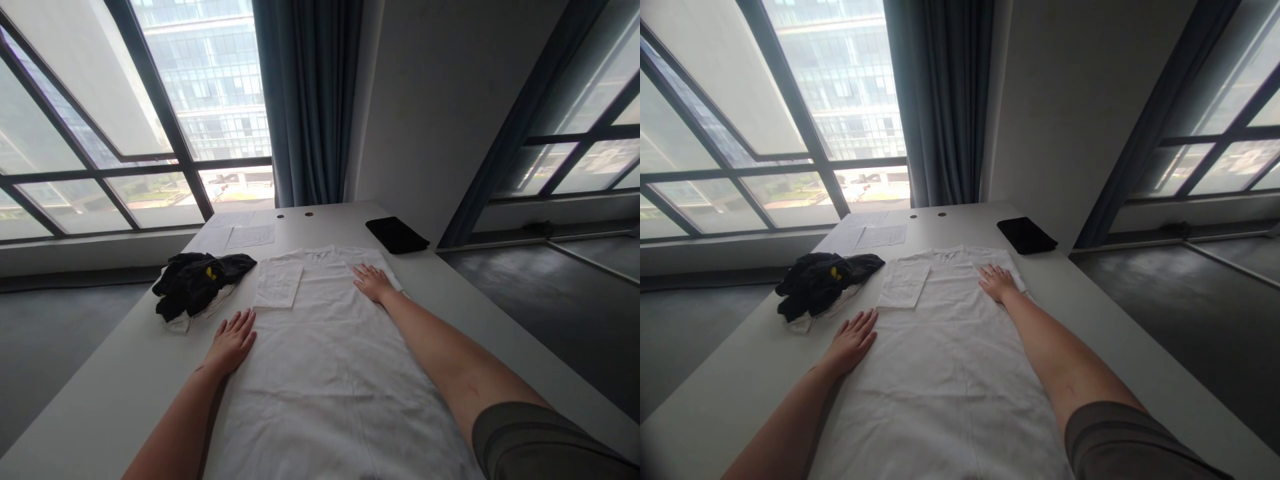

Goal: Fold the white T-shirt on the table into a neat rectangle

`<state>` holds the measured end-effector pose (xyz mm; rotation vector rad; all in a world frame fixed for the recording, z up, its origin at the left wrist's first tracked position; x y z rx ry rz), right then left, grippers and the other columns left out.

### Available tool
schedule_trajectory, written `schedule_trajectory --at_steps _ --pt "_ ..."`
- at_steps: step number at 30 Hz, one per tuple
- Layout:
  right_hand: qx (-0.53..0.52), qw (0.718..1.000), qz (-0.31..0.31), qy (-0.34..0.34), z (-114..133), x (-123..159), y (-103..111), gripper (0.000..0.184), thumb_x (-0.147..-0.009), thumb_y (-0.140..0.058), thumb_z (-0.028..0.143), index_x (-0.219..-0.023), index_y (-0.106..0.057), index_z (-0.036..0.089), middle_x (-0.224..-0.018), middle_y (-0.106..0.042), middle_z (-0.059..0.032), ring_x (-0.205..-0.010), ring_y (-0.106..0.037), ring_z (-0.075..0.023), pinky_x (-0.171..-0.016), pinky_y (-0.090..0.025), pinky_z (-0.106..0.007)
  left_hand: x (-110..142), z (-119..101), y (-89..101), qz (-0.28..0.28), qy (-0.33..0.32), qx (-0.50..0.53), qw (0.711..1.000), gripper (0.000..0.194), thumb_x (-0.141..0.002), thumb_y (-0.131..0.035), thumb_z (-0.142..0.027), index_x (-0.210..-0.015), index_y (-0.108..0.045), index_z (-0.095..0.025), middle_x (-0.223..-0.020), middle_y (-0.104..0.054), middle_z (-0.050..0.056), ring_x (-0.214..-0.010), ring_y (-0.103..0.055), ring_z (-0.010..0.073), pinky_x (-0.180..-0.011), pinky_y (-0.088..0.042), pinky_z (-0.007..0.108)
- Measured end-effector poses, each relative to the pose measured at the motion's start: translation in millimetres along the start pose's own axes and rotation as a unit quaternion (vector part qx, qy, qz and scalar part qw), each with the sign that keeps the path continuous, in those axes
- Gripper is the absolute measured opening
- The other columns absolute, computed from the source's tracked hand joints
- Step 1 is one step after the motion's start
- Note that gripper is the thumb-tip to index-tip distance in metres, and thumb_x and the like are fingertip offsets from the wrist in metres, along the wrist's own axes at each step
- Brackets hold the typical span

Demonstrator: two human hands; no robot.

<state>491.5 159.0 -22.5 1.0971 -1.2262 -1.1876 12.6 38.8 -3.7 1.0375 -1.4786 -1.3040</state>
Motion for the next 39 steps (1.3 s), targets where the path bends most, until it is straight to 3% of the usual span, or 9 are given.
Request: schedule_trajectory --at_steps 4,8,11,15,24,33,39 --pt "-0.005 1.0 -0.009 0.001 0.0 -2.3 2.0 0.064 -0.106 -0.03 0.054 -0.167 -0.026 0.034 -0.175 -0.018 -0.005 -0.159 -0.021 -0.0307 -0.126 -0.016 -0.055 -3.2 2.3 -0.2 -0.007 -0.006 0.004 1.0 0.063 -0.106 -0.03 -0.044 -0.166 -0.031 -0.026 -0.172 -0.024 0.003 -0.161 -0.021 0.025 -0.129 -0.018 0.051" --pt "-0.013 0.998 -0.065 0.014 2.2 5.2 16.2 0.055 -0.105 -0.035 0.036 -0.159 -0.045 0.032 -0.168 -0.037 -0.0052 -0.151 -0.036 -0.0264 -0.123 -0.025 -0.047 -1.6 1.9 1.3 -0.004 -0.007 0.01 1.0 0.063 -0.105 -0.03 -0.046 -0.165 -0.031 -0.026 -0.172 -0.023 0.001 -0.161 -0.02 0.0239 -0.129 -0.018 0.051" --pt "-0.009 0.995 -0.095 0.01 4.3 10.7 27.5 0.047 -0.101 -0.044 0.035 -0.145 -0.061 0.026 -0.153 -0.055 -0.0102 -0.136 -0.051 -0.026 -0.113 -0.036 -0.039 -1.1 2.1 2.7 -0.012 -0.01 0.017 1.0 0.063 -0.105 -0.031 -0.046 -0.165 -0.034 -0.026 -0.172 -0.026 0.002 -0.16 -0.022 0.0244 -0.129 -0.02 0.051" --pt "0.001 0.994 -0.109 -0.017 8.1 10.1 37.2 0.034 -0.098 -0.048 0.029 -0.119 -0.073 0.022 -0.125 -0.07 -0.0133 -0.115 -0.062 -0.0274 -0.098 -0.043 -0.038 -2.2 4.0 2.3 -0.034 -0.016 0.025 0.999 0.062 -0.104 -0.034 -0.046 -0.163 -0.037 -0.028 -0.171 -0.03 0.003 -0.159 -0.026 0.0253 -0.129 -0.021 0.05" --pt "-0.002 0.995 -0.103 -0.011 30.7 11.1 45.9 0.022 -0.093 -0.055 0.023 -0.106 -0.072 0.02 -0.111 -0.073 -0.0094 -0.097 -0.065 -0.0227 -0.083 -0.042 -0.031 -1.1 2.1 4.5 -0.013 -0.016 0.039 0.999 0.064 -0.104 -0.034 -0.047 -0.164 -0.037 -0.026 -0.171 -0.027 0.003 -0.16 -0.024 0.0256 -0.129 -0.019 0.052" --pt "0.009 0.994 -0.105 0.014 41.5 17.9 49.0 0.027 -0.099 -0.048 0.027 -0.11 -0.071 0.018 -0.125 -0.067 -0.0153 -0.117 -0.058 -0.0274 -0.093 -0.044 -0.033 -0.6 2.2 6.2 -0.03 -0.019 0.047 0.998 0.062 -0.103 -0.036 -0.046 -0.163 -0.038 -0.028 -0.171 -0.03 0.002 -0.159 -0.025 0.0254 -0.129 -0.019 0.051" --pt "0.014 0.998 -0.066 -0.01 37.9 10.3 39.3 0.035 -0.103 -0.041 0.031 -0.12 -0.068 0.016 -0.115 -0.073 -0.017 -0.103 -0.068 -0.0279 -0.088 -0.048 -0.035 -0.9 3.1 5.1 -0.034 -0.02 0.044 0.998 0.062 -0.103 -0.036 -0.048 -0.163 -0.039 -0.029 -0.17 -0.033 0.002 -0.159 -0.027 0.0261 -0.129 -0.021 0.05"
Point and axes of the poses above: each hand's wrist, its own x-axis away from the middle knuckle, its own y-axis out of the back of the hand, z = x × y, the point moved 10 cm from there along -x, towards the middle knuckle
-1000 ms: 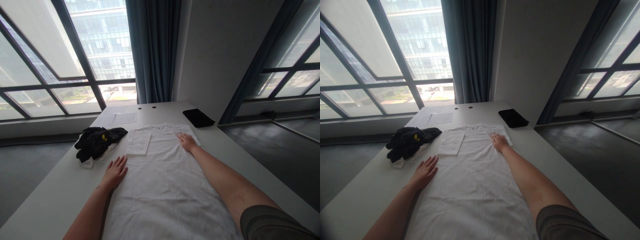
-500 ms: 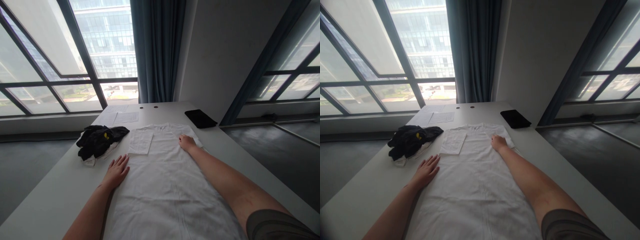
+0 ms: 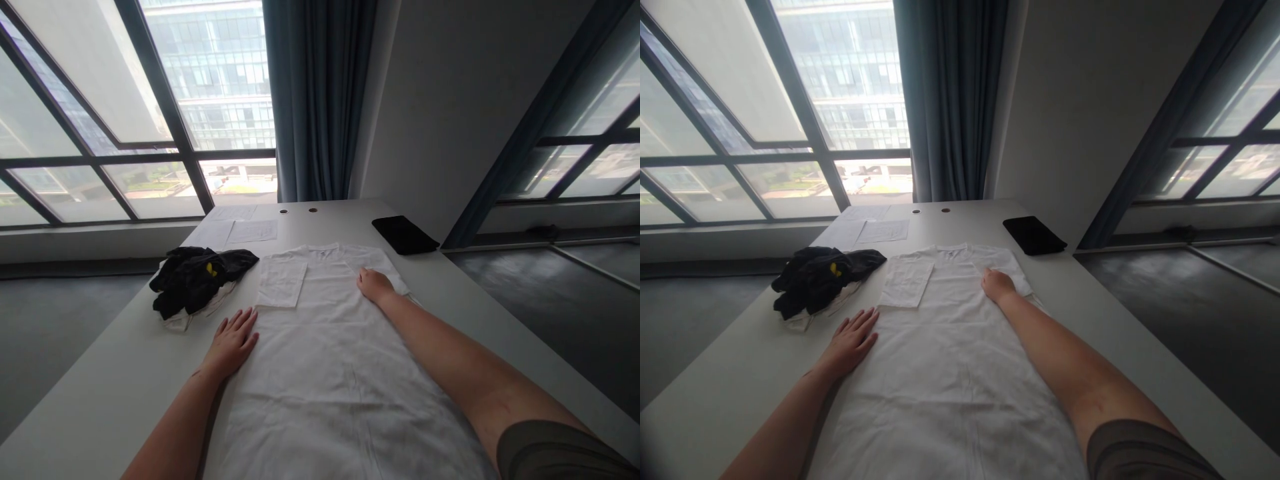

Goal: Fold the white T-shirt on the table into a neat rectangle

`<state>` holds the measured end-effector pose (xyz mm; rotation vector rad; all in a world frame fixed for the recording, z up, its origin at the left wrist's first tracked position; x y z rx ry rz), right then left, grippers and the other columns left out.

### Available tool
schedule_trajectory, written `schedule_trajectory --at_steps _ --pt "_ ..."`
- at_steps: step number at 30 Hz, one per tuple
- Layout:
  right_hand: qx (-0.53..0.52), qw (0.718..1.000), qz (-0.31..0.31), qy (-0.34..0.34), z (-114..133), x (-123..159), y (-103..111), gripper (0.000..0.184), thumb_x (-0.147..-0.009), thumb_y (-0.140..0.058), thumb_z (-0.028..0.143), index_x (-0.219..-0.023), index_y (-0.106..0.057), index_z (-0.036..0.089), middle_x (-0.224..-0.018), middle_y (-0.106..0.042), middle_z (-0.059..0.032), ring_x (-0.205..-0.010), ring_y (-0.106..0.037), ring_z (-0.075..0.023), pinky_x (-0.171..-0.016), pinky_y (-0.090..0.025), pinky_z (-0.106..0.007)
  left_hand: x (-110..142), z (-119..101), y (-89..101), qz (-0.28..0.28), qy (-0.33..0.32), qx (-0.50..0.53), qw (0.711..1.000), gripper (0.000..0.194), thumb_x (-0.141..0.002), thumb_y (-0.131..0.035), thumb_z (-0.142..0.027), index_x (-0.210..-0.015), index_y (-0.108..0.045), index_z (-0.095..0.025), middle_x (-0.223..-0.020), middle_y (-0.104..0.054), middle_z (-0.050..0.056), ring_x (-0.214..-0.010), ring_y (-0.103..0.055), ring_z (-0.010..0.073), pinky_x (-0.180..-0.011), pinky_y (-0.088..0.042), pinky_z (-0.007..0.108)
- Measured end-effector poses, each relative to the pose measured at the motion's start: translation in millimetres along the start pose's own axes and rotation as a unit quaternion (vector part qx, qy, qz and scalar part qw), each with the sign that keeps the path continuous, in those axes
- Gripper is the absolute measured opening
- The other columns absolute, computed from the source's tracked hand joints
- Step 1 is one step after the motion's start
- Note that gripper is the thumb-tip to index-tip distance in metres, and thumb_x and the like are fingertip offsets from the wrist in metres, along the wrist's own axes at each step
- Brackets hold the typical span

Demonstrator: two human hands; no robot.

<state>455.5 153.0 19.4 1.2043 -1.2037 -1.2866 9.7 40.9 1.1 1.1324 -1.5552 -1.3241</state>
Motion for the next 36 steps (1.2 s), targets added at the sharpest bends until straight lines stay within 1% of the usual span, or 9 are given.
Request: schedule_trajectory --at_steps 4,7,10,15,18,21,26,31,36 --pt "0.002 1.0 0.021 -0.005 1.7 -7.7 -6.4 0.039 -0.101 -0.038 0.025 -0.122 -0.068 0.012 -0.116 -0.073 -0.0208 -0.102 -0.07 -0.0299 -0.088 -0.05 -0.037 -0.6 1.3 -1.6 -0.001 0.0 -0.005 1.0 0.062 -0.103 -0.036 -0.048 -0.162 -0.039 -0.028 -0.17 -0.033 0.002 -0.159 -0.027 0.0266 -0.129 -0.021 0.051" --pt "-0.003 1.0 0.03 0.006 4.9 -15.0 -10.1 0.037 -0.1 -0.041 0.025 -0.119 -0.07 0.012 -0.114 -0.074 -0.0191 -0.101 -0.07 -0.0294 -0.088 -0.05 -0.036 -1.0 1.6 -2.2 -0.004 -0.002 -0.005 1.0 0.062 -0.103 -0.036 -0.048 -0.163 -0.039 -0.029 -0.169 -0.034 0.002 -0.159 -0.027 0.0261 -0.129 -0.021 0.049" --pt "-0.01 1.0 0.018 0.011 -0.6 -26.5 -7.5 0.036 -0.101 -0.044 0.03 -0.12 -0.07 0.015 -0.122 -0.072 -0.0173 -0.112 -0.066 -0.029 -0.097 -0.048 -0.035 -1.6 3.2 -4.1 0.001 0.002 -0.007 1.0 0.062 -0.104 -0.036 -0.049 -0.163 -0.039 -0.03 -0.17 -0.032 0.001 -0.159 -0.026 0.0252 -0.129 -0.02 0.049" --pt "-0.009 0.998 -0.025 -0.052 -53.4 -55.2 -1.3 0.054 -0.104 -0.038 0.034 -0.149 -0.051 0.009 -0.158 -0.045 -0.0239 -0.147 -0.039 -0.0353 -0.12 -0.031 -0.045 -2.3 4.2 -5.2 -0.003 -0.004 -0.008 1.0 0.061 -0.103 -0.037 -0.048 -0.162 -0.04 -0.031 -0.17 -0.032 0.001 -0.159 -0.027 0.0248 -0.129 -0.019 0.048" --pt "-0.014 0.996 -0.001 -0.088 -89.4 -68.9 -19.8 0.063 -0.105 -0.035 0.038 -0.16 -0.036 0.007 -0.166 -0.033 -0.0239 -0.154 -0.031 -0.0339 -0.124 -0.027 -0.047 -2.2 5.2 -5.8 -0.003 -0.002 -0.009 1.0 0.062 -0.104 -0.037 -0.048 -0.162 -0.039 -0.03 -0.17 -0.031 0.001 -0.159 -0.027 0.0248 -0.129 -0.019 0.048" --pt "-0.022 0.995 0.025 -0.089 -108.0 -78.1 -44.2 0.067 -0.106 -0.027 0.044 -0.164 -0.029 0.01 -0.171 -0.026 -0.0206 -0.158 -0.025 -0.0306 -0.126 -0.023 -0.047 -1.9 5.3 -6.7 -0.003 -0.002 -0.009 1.0 0.061 -0.104 -0.036 -0.048 -0.163 -0.039 -0.03 -0.17 -0.031 0.001 -0.159 -0.027 0.0246 -0.129 -0.018 0.047" --pt "-0.033 0.995 0.032 -0.089 -118.5 -90.3 -63.9 0.072 -0.105 -0.023 0.053 -0.166 -0.024 0.016 -0.175 -0.016 -0.0157 -0.161 -0.015 -0.0293 -0.128 -0.015 -0.052 -1.8 5.1 -7.1 -0.01 -0.001 -0.014 1.0 0.062 -0.104 -0.035 -0.048 -0.163 -0.037 -0.03 -0.17 -0.033 0.002 -0.158 -0.028 0.025 -0.129 -0.018 0.047" --pt "-0.038 0.993 0.028 -0.107 -122.9 -96.9 -62.6 0.074 -0.104 -0.024 0.061 -0.166 -0.027 0.021 -0.175 -0.015 -0.0135 -0.16 -0.018 -0.0308 -0.128 -0.015 -0.057 -2.3 3.0 -4.9 -0.005 0.01 -0.02 1.0 0.062 -0.104 -0.034 -0.047 -0.164 -0.036 -0.03 -0.171 -0.031 0.001 -0.159 -0.027 0.0244 -0.129 -0.019 0.047" --pt "-0.038 0.995 0.032 -0.09 -122.9 -107.7 -59.1 0.072 -0.104 -0.027 0.058 -0.165 -0.031 0.019 -0.174 -0.018 -0.0147 -0.158 -0.022 -0.0326 -0.126 -0.02 -0.058 -1.1 0.2 -1.1 -0.004 0.02 -0.023 1.0 0.061 -0.104 -0.036 -0.046 -0.162 -0.039 -0.03 -0.17 -0.031 0.001 -0.159 -0.026 0.0233 -0.129 -0.019 0.045"
Point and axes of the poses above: each hand's wrist, its own x-axis away from the middle knuckle, its own y-axis out of the back of the hand, z = x × y, the point moved 10 cm from there along -x, towards the middle knuckle
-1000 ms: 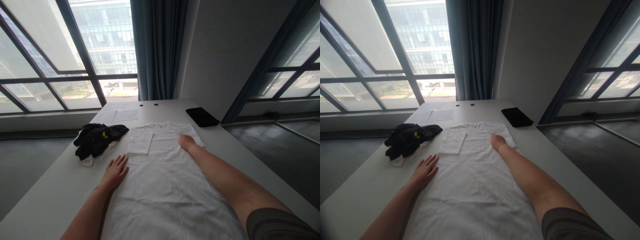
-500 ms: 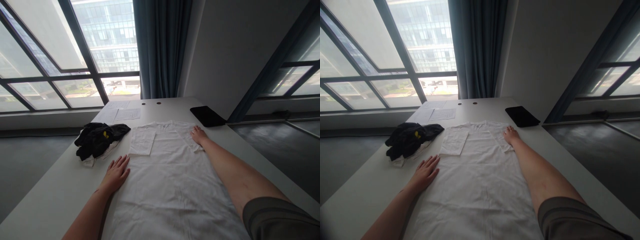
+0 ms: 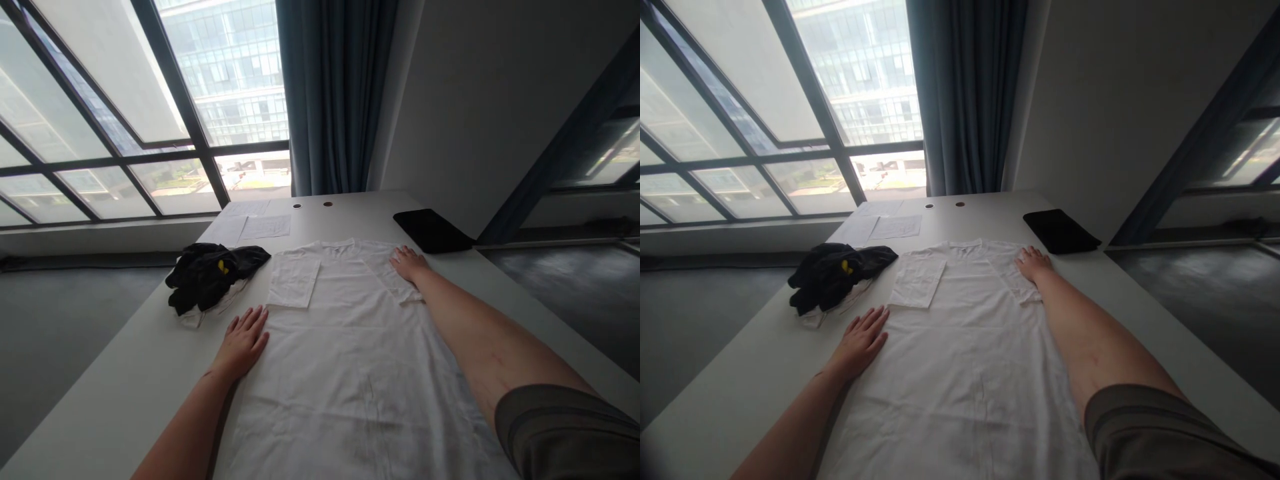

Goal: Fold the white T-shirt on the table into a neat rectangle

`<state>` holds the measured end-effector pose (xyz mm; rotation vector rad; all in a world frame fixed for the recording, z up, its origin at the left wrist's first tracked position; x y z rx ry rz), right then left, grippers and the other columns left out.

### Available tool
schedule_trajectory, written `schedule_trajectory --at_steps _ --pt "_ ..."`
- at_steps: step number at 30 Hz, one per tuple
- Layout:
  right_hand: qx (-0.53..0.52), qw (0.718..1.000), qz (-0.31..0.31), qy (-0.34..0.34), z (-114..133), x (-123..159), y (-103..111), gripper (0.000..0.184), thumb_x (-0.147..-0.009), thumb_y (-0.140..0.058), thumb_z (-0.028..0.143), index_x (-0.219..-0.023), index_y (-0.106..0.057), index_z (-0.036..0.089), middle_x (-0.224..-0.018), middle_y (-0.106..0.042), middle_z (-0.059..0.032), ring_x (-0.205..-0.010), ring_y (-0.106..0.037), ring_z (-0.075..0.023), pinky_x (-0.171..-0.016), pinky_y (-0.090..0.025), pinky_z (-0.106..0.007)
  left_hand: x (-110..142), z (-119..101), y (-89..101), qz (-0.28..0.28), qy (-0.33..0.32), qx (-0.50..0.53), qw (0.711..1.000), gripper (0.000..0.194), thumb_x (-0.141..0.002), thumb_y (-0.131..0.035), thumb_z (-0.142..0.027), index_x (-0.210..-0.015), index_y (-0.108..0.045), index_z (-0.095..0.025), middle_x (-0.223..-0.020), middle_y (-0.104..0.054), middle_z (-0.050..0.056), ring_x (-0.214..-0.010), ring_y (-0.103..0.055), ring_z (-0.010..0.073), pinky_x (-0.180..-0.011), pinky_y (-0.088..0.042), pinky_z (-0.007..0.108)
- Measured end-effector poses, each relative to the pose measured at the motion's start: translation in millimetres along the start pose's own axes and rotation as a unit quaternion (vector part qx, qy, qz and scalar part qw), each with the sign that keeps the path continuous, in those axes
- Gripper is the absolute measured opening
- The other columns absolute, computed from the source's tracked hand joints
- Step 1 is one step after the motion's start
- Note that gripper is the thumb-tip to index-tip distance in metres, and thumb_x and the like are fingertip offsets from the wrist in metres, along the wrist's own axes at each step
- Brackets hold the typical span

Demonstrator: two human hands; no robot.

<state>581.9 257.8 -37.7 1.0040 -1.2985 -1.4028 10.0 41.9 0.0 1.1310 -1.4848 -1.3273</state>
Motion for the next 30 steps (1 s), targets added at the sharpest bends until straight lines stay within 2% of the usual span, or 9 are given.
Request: schedule_trajectory --at_steps 4,8,12,16,21,26,30 --pt "-0.003 1.0 -0.005 0.008 0.9 -3.0 2.8 0.071 -0.104 -0.027 0.057 -0.164 -0.033 0.02 -0.174 -0.02 -0.0151 -0.158 -0.022 -0.0341 -0.126 -0.02 -0.058 1.1 -0.8 2.1 -0.005 -0.001 0.004 1.0 0.061 -0.104 -0.037 -0.046 -0.163 -0.038 -0.031 -0.171 -0.031 0.001 -0.159 -0.027 0.0225 -0.129 -0.019 0.044" --pt "-0.01 1.0 0.0 0.017 -0.1 21.9 1.5 0.07 -0.104 -0.026 0.056 -0.164 -0.034 0.019 -0.172 -0.024 -0.0164 -0.158 -0.024 -0.0349 -0.126 -0.021 -0.059 1.4 -0.5 0.8 -0.003 -0.004 0.007 1.0 0.061 -0.104 -0.037 -0.046 -0.163 -0.037 -0.032 -0.171 -0.031 0.001 -0.159 -0.027 0.0229 -0.129 -0.019 0.044" --pt "0.018 0.999 -0.008 0.048 -5.0 84.5 -1.1 0.071 -0.104 -0.027 0.054 -0.164 -0.034 0.017 -0.172 -0.025 -0.0165 -0.159 -0.024 -0.0323 -0.128 -0.017 -0.057 0.7 -0.8 1.0 -0.001 -0.004 0.005 1.0 0.061 -0.104 -0.036 -0.045 -0.164 -0.037 -0.031 -0.171 -0.03 0.001 -0.159 -0.026 0.0231 -0.129 -0.019 0.045" --pt "0.021 0.992 -0.014 0.122 -2.2 168.6 -1.8 0.07 -0.102 -0.029 0.056 -0.165 -0.034 0.027 -0.173 -0.023 -0.0082 -0.16 -0.019 -0.0278 -0.13 -0.012 -0.055 0.3 -1.9 1.4 0.014 0.001 -0.002 1.0 0.062 -0.105 -0.033 -0.046 -0.164 -0.036 -0.028 -0.172 -0.027 0.001 -0.16 -0.024 0.0236 -0.129 -0.02 0.047" --pt "-0.018 0.986 0.001 0.164 -3.1 259.3 -2.3 0.07 -0.099 -0.035 0.06 -0.164 -0.035 0.034 -0.173 -0.023 -0.0031 -0.16 -0.02 -0.0278 -0.131 -0.016 -0.055 0.2 -3.0 4.6 0.005 -0.001 0.003 1.0 0.061 -0.104 -0.034 -0.044 -0.163 -0.038 -0.026 -0.171 -0.03 0.004 -0.159 -0.027 0.0255 -0.128 -0.022 0.05" --pt "-0.044 0.982 -0.002 0.181 -7.3 322.1 -1.9 0.066 -0.099 -0.038 0.062 -0.162 -0.036 0.042 -0.172 -0.025 0.0016 -0.159 -0.022 -0.0284 -0.129 -0.025 -0.055 6.7 -1.6 5.4 -0.011 0.001 0.014 1.0 0.059 -0.104 -0.036 -0.041 -0.16 -0.045 -0.023 -0.169 -0.035 0.009 -0.157 -0.031 0.0265 -0.128 -0.024 0.05" --pt "-0.026 0.979 0.008 0.2 -6.5 361.7 -0.6 0.066 -0.103 -0.035 0.059 -0.163 -0.037 0.034 -0.173 -0.024 -0.004 -0.158 -0.024 -0.0316 -0.127 -0.028 -0.057 34.0 -9.3 -0.5 -0.01 0.004 0.016 1.0 0.058 -0.103 -0.038 -0.04 -0.158 -0.047 -0.022 -0.17 -0.033 0.01 -0.158 -0.028 0.0281 -0.128 -0.024 0.052"
Point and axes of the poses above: each hand's wrist, its own x-axis away from the middle knuckle, its own y-axis out of the back of the hand, z = x × y, the point moved 10 cm from there along -x, towards the middle knuckle
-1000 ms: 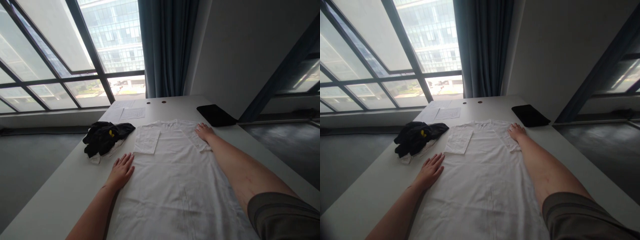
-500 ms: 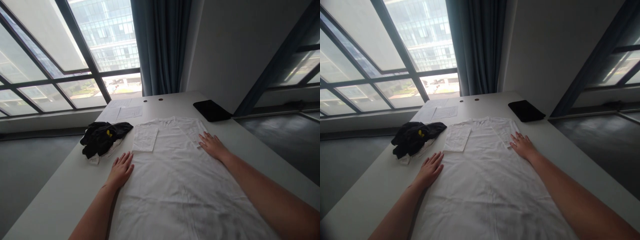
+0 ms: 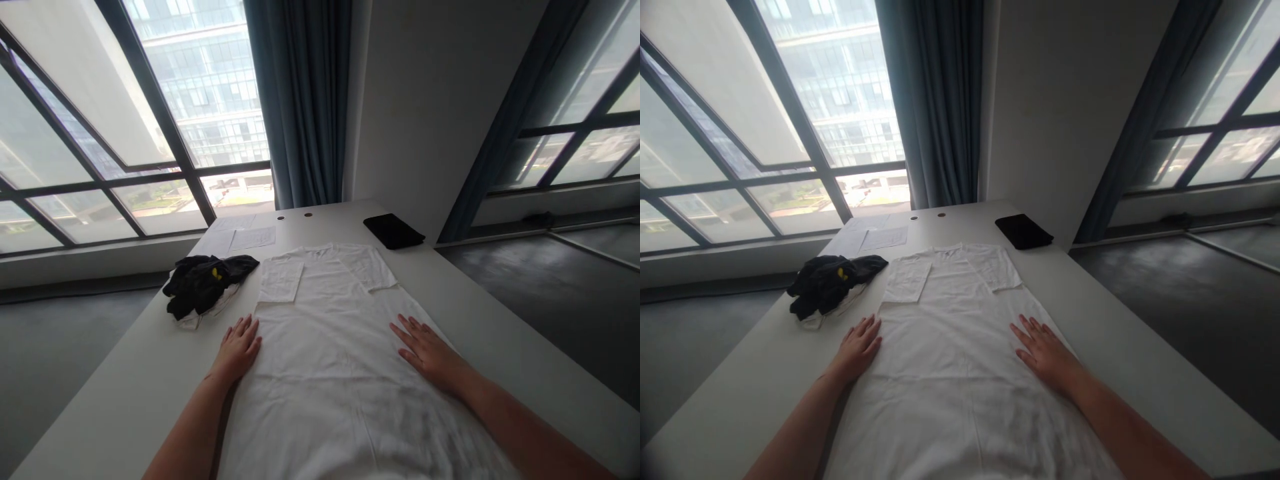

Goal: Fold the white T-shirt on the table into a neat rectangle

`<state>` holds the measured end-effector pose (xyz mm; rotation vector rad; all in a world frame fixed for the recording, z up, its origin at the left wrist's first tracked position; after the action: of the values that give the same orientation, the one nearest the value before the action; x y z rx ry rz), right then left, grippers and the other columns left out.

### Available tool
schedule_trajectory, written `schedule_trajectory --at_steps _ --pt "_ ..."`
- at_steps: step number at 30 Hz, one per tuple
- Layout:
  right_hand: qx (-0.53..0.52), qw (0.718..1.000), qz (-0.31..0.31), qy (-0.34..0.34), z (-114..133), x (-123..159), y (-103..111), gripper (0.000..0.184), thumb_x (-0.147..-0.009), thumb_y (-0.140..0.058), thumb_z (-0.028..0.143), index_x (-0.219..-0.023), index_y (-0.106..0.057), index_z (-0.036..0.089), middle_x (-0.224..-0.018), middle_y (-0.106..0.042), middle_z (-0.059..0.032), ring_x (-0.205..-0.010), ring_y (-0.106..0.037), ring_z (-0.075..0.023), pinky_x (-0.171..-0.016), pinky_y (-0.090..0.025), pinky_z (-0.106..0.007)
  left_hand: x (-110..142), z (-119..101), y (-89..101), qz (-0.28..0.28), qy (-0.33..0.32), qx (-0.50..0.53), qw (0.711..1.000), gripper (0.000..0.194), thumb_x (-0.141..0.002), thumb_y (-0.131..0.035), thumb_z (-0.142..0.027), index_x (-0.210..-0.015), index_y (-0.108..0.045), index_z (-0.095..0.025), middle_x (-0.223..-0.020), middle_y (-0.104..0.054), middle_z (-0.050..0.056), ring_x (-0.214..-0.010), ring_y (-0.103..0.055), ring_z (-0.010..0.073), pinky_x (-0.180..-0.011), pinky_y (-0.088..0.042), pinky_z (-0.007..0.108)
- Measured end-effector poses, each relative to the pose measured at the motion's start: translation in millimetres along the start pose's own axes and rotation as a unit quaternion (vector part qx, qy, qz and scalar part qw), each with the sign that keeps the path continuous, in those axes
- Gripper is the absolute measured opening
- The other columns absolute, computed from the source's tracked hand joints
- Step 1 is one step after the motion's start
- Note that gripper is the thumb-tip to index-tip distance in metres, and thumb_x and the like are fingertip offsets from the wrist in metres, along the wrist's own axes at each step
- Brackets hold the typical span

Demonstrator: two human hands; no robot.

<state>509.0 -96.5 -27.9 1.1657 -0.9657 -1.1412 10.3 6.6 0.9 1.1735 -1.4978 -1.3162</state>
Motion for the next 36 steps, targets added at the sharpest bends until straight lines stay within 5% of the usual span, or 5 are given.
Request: schedule_trajectory --at_steps 9,16,22,36 --pt "0.03 0.998 -0.05 -0.015 30.4 49.9 2.9 0.059 -0.105 -0.038 0.05 -0.16 -0.044 0.031 -0.17 -0.03 -0.0064 -0.157 -0.03 -0.0335 -0.124 -0.029 -0.06 102.0 -33.8 -3.5 -0.022 -0.033 -0.062 0.997 0.059 -0.104 -0.04 -0.041 -0.155 -0.052 -0.016 -0.167 -0.036 0.012 -0.157 -0.03 0.03 -0.128 -0.03 0.052" --pt "0.02 0.998 -0.052 -0.021 29.8 46.5 5.0 0.059 -0.103 -0.042 0.049 -0.159 -0.047 0.03 -0.169 -0.033 -0.0075 -0.156 -0.032 -0.0337 -0.124 -0.03 -0.058 167.3 -102.2 -16.9 -0.048 -0.155 -0.045 0.986 0.053 -0.108 -0.039 -0.044 -0.16 -0.043 -0.035 -0.169 -0.034 0.001 -0.155 -0.037 0.0248 -0.124 -0.039 0.049" --pt "0.019 0.998 -0.054 -0.016 29.9 48.2 5.1 0.059 -0.103 -0.041 0.05 -0.158 -0.047 0.03 -0.168 -0.034 -0.0078 -0.155 -0.032 -0.0335 -0.124 -0.03 -0.059 178.3 -115.5 -11.8 -0.055 -0.187 -0.059 0.979 0.061 -0.105 -0.047 -0.045 -0.164 -0.03 -0.039 -0.171 -0.027 0.003 -0.155 -0.035 0.0299 -0.122 -0.041 0.055" --pt "0.018 0.997 -0.081 -0.009 29.4 49.8 5.5 0.058 -0.103 -0.042 0.049 -0.157 -0.049 0.03 -0.167 -0.037 -0.0083 -0.154 -0.036 -0.0337 -0.123 -0.033 -0.06 191.6 -114.6 -5.6 -0.122 -0.247 -0.102 0.956 0.068 -0.104 -0.048 -0.045 -0.166 -0.02 -0.039 -0.171 -0.029 0.002 -0.153 -0.038 0.0286 -0.122 -0.04 0.048"
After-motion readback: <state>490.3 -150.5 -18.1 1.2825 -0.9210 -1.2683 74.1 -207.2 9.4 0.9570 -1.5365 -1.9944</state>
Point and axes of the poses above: each hand's wrist, its own x-axis away from the middle knuckle, its own y-axis out of the back of the hand, z = x × y, the point moved 10 cm from there along -x, towards the middle knuckle
